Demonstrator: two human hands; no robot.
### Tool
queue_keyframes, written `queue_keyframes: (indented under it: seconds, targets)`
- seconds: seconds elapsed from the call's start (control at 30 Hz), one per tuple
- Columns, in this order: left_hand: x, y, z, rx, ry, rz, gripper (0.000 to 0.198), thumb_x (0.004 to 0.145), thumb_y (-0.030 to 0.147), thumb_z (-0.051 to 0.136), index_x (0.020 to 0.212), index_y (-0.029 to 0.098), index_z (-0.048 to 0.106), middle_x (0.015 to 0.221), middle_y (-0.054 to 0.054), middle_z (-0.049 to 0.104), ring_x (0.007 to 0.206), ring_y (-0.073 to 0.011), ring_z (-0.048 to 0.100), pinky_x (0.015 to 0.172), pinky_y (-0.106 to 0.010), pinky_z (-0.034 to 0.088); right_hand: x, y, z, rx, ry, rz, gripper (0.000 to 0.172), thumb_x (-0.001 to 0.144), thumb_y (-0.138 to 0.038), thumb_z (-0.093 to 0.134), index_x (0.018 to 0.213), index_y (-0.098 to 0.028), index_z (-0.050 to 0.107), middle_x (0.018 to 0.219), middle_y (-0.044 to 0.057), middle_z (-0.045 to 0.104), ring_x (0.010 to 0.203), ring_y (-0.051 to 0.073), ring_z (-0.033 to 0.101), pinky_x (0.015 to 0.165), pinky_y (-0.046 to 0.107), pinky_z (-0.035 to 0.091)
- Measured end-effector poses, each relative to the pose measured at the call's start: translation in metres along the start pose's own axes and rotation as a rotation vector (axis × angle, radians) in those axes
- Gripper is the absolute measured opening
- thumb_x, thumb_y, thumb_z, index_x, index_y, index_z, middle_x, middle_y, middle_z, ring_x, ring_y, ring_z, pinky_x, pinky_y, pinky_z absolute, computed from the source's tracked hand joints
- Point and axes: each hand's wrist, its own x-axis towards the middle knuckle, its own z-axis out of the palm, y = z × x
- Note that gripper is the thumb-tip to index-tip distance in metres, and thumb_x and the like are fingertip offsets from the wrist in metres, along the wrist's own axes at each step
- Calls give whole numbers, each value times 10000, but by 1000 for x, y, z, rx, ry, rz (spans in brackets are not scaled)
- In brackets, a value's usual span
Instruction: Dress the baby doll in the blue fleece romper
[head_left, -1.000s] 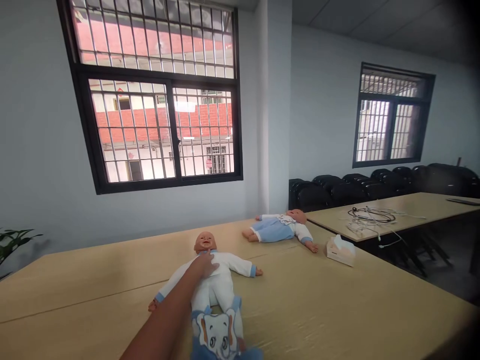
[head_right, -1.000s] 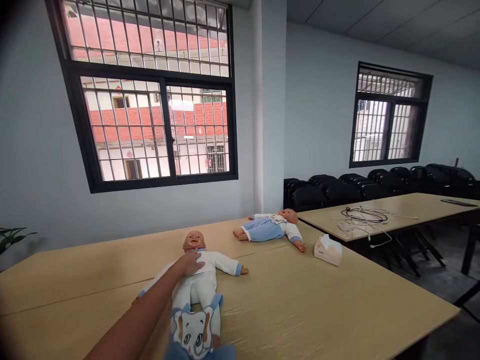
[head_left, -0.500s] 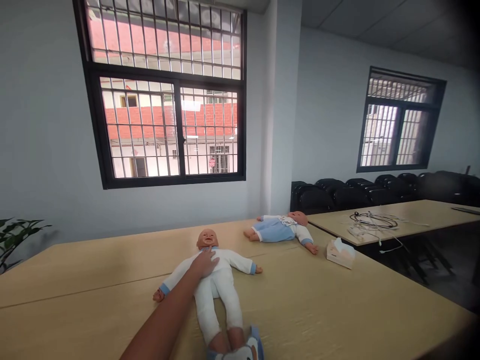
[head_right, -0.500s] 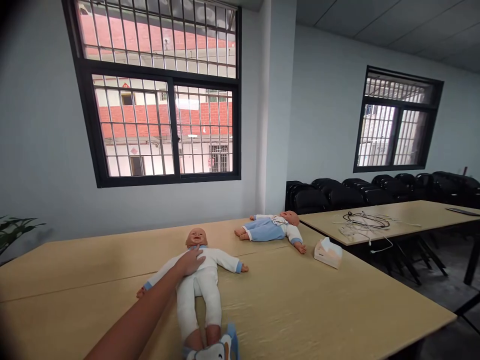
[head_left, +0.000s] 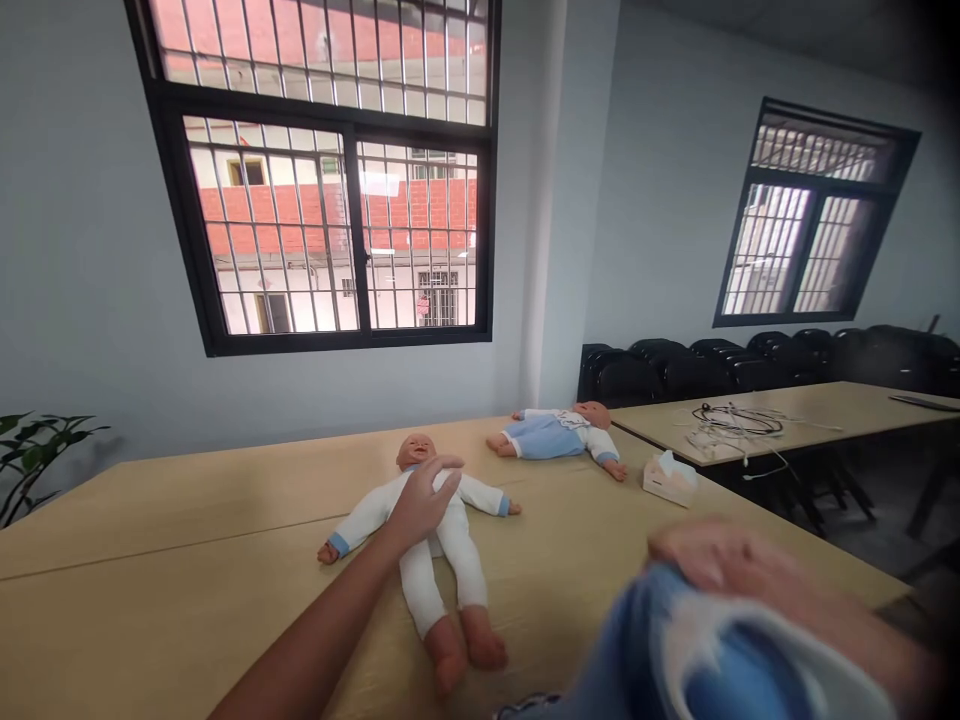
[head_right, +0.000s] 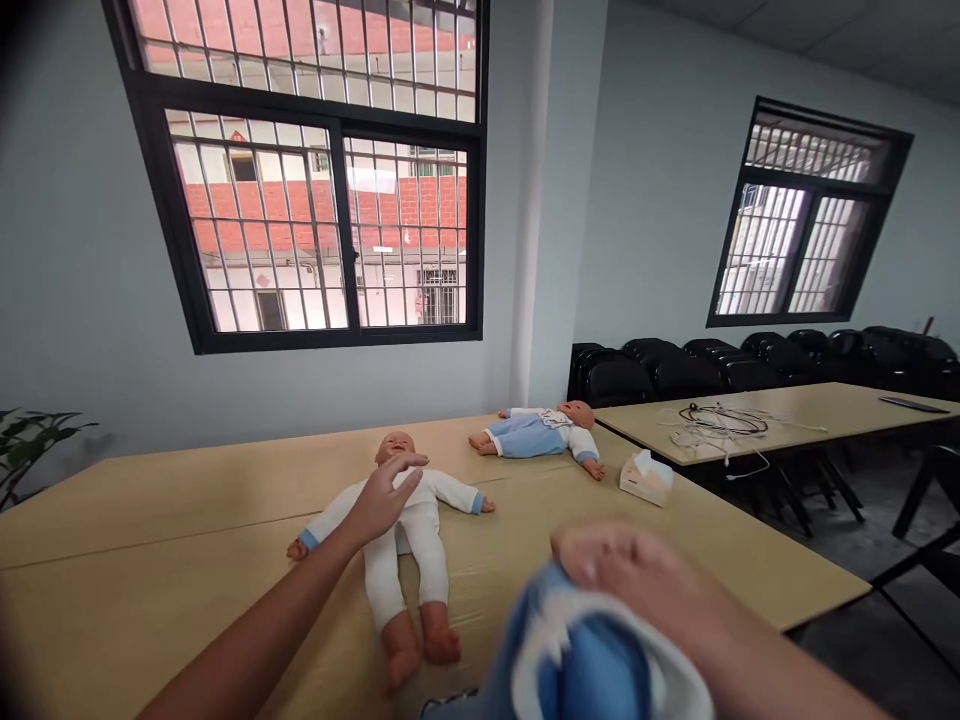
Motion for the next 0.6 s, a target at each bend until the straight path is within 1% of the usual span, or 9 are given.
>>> queue_keyframes:
  seconds: [0.07, 0.13, 0.17, 0.23, 0.33, 0.4, 0.47, 0.53, 0.6]
  targets:
    - [-25, 36, -20, -254, 186, 168, 375, 1065, 442, 389, 1215, 209, 641, 1266, -114, 681, 1219, -235, 615, 1080, -398, 480, 33, -38, -2, 151, 46, -106, 463, 939, -591, 574, 649, -231, 543, 633, 7, 494, 547, 131, 448, 489, 266, 396]
    - [-55, 66, -39, -393, 333, 355, 362, 1065, 472, 389, 1161, 233, 644, 1143, -101, 682, 1112, -242, 638, 1008, -421, 515, 66, -71, 0, 227, -8, -170, 354, 916, -409, 618, 641, -196, 552, 610, -22, 473, 527, 87, 418, 486, 215, 358]
    - [-70, 78, -47, -426, 396, 470, 377, 1052, 521, 399, 1168, 246, 631, 1119, -99, 667, 1088, -250, 638, 984, -431, 526, 82, -83, 2, 290, -44, -167, 327, 939, -346, 562, 652, -191, 537, 567, -43, 425, 494, 74, 393, 468, 199, 318]
    - [-96, 95, -56, -355, 454, 707, 457, 988, 644, 466, 1213, 271, 603, 1115, -100, 651, 1057, -265, 639, 993, -471, 534, 112, -98, 8, 380, -86, -151, 312, 966, -286, 484, 665, -202, 487, 512, -70, 347, 444, 64, 326, 445, 189, 273]
    - [-110, 103, -53, 45, 411, 914, 634, 864, 701, 643, 1347, 302, 550, 1252, -109, 646, 1169, -304, 612, 1143, -574, 444, 150, -105, 16, 422, -85, -184, 268, 958, -261, 484, 697, -206, 466, 502, -75, 335, 447, 64, 308, 457, 188, 242]
    - [-99, 96, -46, 332, 393, 900, 643, 861, 589, 723, 1404, 301, 533, 1377, -114, 615, 1288, -326, 553, 1216, -619, 342, 173, -108, 19, 416, -80, -219, 258, 962, -252, 472, 709, -200, 462, 524, -69, 342, 467, 61, 317, 485, 189, 242]
    - [-73, 77, -43, 487, 434, 803, 481, 923, 404, 711, 1370, 290, 575, 1429, -105, 596, 1320, -310, 533, 1224, -602, 326, 194, -111, 19, 401, -75, -248, 245, 965, -232, 454, 723, -195, 461, 549, -64, 355, 484, 57, 325, 515, 192, 254]
    - [-40, 51, -49, 456, 525, 673, 232, 978, 248, 625, 1206, 277, 654, 1348, -85, 642, 1229, -261, 588, 1164, -538, 407, 215, -113, 16, 388, -60, -274, 225, 954, -218, 465, 730, -196, 454, 576, -59, 369, 497, 56, 333, 528, 194, 263]
    - [-8, 25, -64, 346, 567, 507, 144, 1018, 248, 540, 1062, 231, 676, 1231, -100, 668, 1144, -249, 611, 1039, -468, 498, 234, -113, 12, 390, -45, -284, 212, 931, -242, 513, 730, -201, 456, 600, -53, 382, 500, 64, 330, 507, 195, 267]
